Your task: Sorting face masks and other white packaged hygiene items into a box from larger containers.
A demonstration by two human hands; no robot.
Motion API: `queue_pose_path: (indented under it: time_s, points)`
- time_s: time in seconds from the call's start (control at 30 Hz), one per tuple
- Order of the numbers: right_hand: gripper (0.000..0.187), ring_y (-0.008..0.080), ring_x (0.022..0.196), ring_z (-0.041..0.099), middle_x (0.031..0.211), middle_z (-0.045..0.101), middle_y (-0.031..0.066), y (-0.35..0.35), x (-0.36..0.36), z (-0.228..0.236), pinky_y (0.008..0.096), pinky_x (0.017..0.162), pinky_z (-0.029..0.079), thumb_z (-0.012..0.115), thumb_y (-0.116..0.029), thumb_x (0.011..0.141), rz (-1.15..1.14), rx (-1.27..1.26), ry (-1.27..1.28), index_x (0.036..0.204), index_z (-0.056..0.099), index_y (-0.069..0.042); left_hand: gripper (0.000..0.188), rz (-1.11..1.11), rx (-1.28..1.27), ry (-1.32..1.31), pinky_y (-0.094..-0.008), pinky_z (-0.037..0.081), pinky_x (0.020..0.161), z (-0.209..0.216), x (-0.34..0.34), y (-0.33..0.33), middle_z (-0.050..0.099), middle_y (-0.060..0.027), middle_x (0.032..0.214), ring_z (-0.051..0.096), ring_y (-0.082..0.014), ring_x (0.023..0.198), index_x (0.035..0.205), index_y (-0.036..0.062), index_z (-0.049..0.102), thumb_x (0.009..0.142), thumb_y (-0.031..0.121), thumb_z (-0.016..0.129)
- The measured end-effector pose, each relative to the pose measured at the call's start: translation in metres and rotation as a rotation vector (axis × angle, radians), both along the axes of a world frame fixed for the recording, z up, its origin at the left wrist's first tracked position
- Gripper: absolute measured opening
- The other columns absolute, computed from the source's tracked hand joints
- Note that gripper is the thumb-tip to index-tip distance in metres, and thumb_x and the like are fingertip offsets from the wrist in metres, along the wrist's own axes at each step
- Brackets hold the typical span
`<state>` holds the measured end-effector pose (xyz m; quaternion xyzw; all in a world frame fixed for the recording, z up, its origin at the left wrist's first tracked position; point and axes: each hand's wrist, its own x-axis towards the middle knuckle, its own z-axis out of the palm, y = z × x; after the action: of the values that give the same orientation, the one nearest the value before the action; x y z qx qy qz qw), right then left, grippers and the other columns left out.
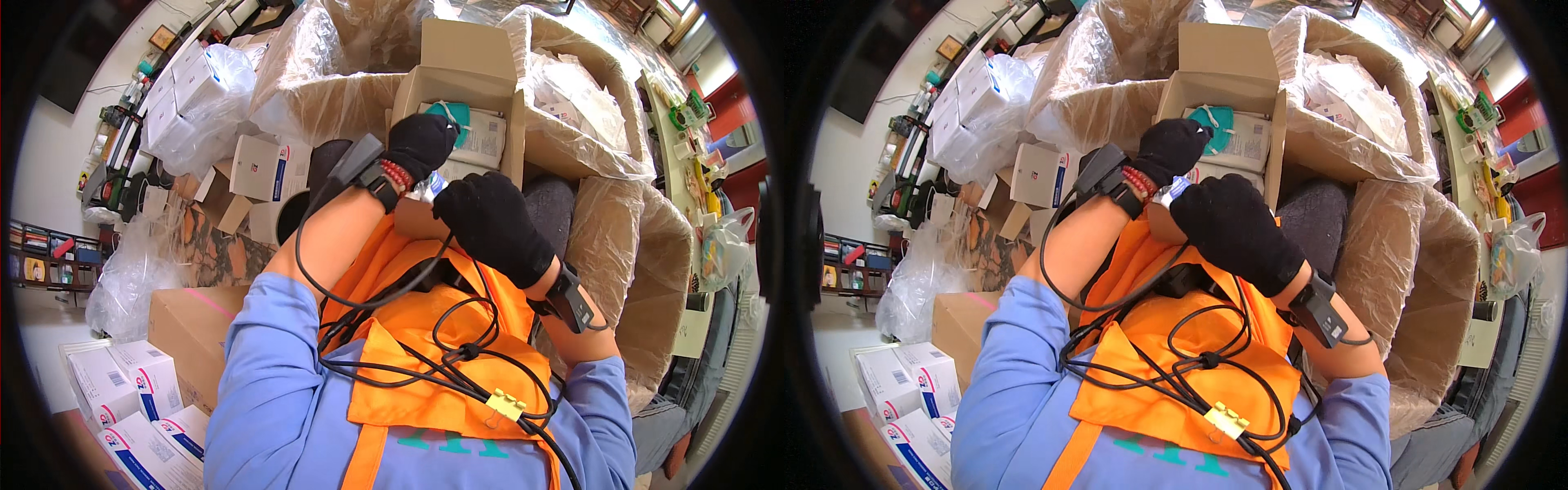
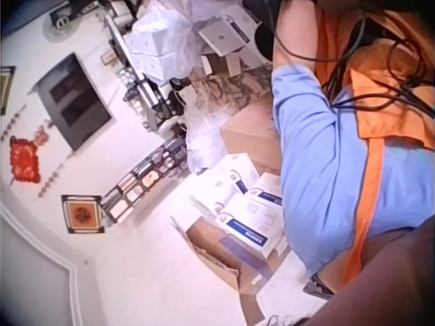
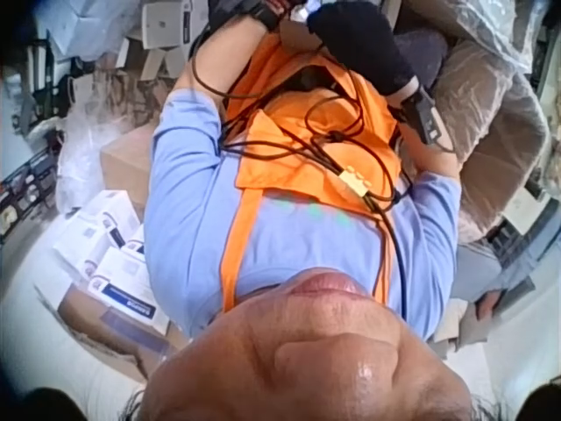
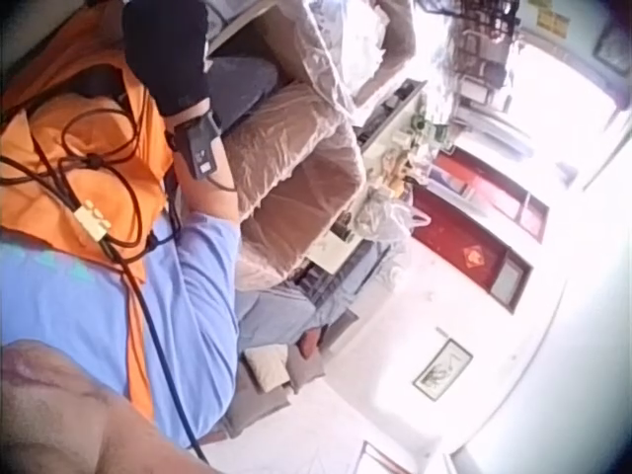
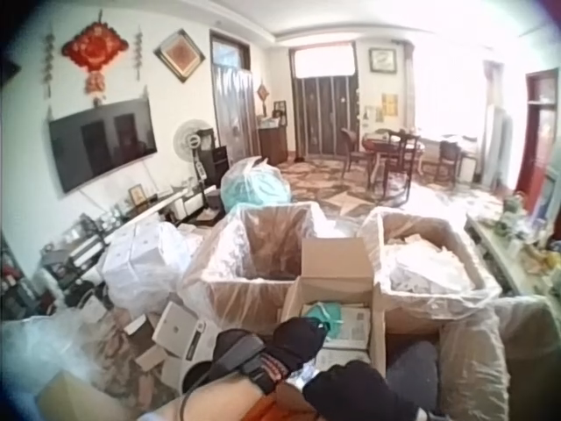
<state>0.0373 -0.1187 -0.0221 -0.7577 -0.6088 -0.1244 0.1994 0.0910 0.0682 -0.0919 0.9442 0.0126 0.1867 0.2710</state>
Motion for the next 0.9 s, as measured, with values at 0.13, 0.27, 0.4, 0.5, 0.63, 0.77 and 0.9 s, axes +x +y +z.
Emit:
queue_pose_path:
  time_s: [0.13,0.27,0.4,0.5,0.63,0.77,0.9]
  points:
    - [0.007,0.0247,0.073,0.057,0.077,0.056,0.0051,-0.007,-0.010,0.025,0.0387,0.063,0.043,0.061,-0.014,0.076,-0.035,-0.126,-0.063,0.083,0.059,-0.013,0.035,0.087,0.180,-0.009,-0.0476,0.051,0.066,0.006,0.009,0.005,0.067,-0.0145,0.075,0.066,-0.0355,0.073,0.085,0.0106,0.071,0.089,0.042,0.056]
    - [0.008,0.0232,0.075,0.057,0.078,0.056,0.0051,-0.006,0.023,0.025,0.0379,0.064,0.043,0.062,-0.017,0.079,-0.151,0.019,-0.230,0.086,0.058,-0.015,0.033,0.087,-0.074,-0.126,-0.0438,0.052,0.075,0.013,0.012,0.013,0.069,-0.0147,0.085,0.067,-0.0335,0.082,0.100,0.0065,0.066,0.085,0.037,0.066]
    - [0.013,0.0243,0.078,0.058,0.080,0.056,0.0055,0.014,0.090,0.012,0.0375,0.068,0.047,0.063,-0.019,0.080,-0.270,0.079,-0.324,0.091,0.057,-0.013,0.034,0.218,-0.089,-0.655,-0.0378,0.052,0.082,0.045,0.011,0.027,0.069,-0.0138,0.096,0.067,-0.0295,0.090,0.106,0.0029,0.062,0.082,0.025,0.074]
    - [0.023,0.0261,0.083,0.060,0.086,0.058,0.0080,0.029,0.140,0.003,0.0380,0.074,0.049,0.062,-0.017,0.081,-0.376,0.075,-0.384,0.102,0.060,-0.010,0.029,0.078,-0.330,-0.434,-0.0355,0.052,0.079,0.053,-0.004,0.029,0.069,-0.0139,0.094,0.067,-0.0293,0.089,0.106,0.0035,0.062,0.085,0.022,0.070]
    - [0.027,0.0279,0.086,0.060,0.092,0.060,0.0111,0.045,0.144,0.002,0.0403,0.075,0.049,0.061,-0.014,0.081,-0.474,0.246,-0.522,0.108,0.061,-0.009,0.019,0.033,-0.217,-0.483,-0.0352,0.052,0.076,0.039,-0.023,0.028,0.069,-0.0141,0.093,0.067,-0.0296,0.086,0.104,0.0048,0.063,0.089,0.016,0.064]
    - [0.020,0.0323,0.088,0.063,0.095,0.063,0.0147,0.051,0.112,-0.012,0.0426,0.077,0.050,0.060,-0.013,0.080,-0.300,0.048,-0.310,0.099,0.065,-0.008,0.013,-0.017,-0.313,-0.401,-0.0357,0.052,0.075,0.022,-0.032,0.034,0.068,-0.0137,0.091,0.067,-0.0288,0.084,0.100,0.0040,0.063,0.090,0.013,0.061]
    - [0.013,0.0341,0.080,0.067,0.079,0.067,0.0159,0.035,0.106,-0.049,0.0431,0.068,0.054,0.062,-0.019,0.080,-0.223,-0.356,0.178,0.086,0.070,-0.011,0.012,-0.003,-0.378,-0.379,-0.0341,0.053,0.075,0.014,-0.031,0.031,0.068,-0.0133,0.091,0.067,-0.0263,0.084,0.100,0.0033,0.062,0.090,0.010,0.061]
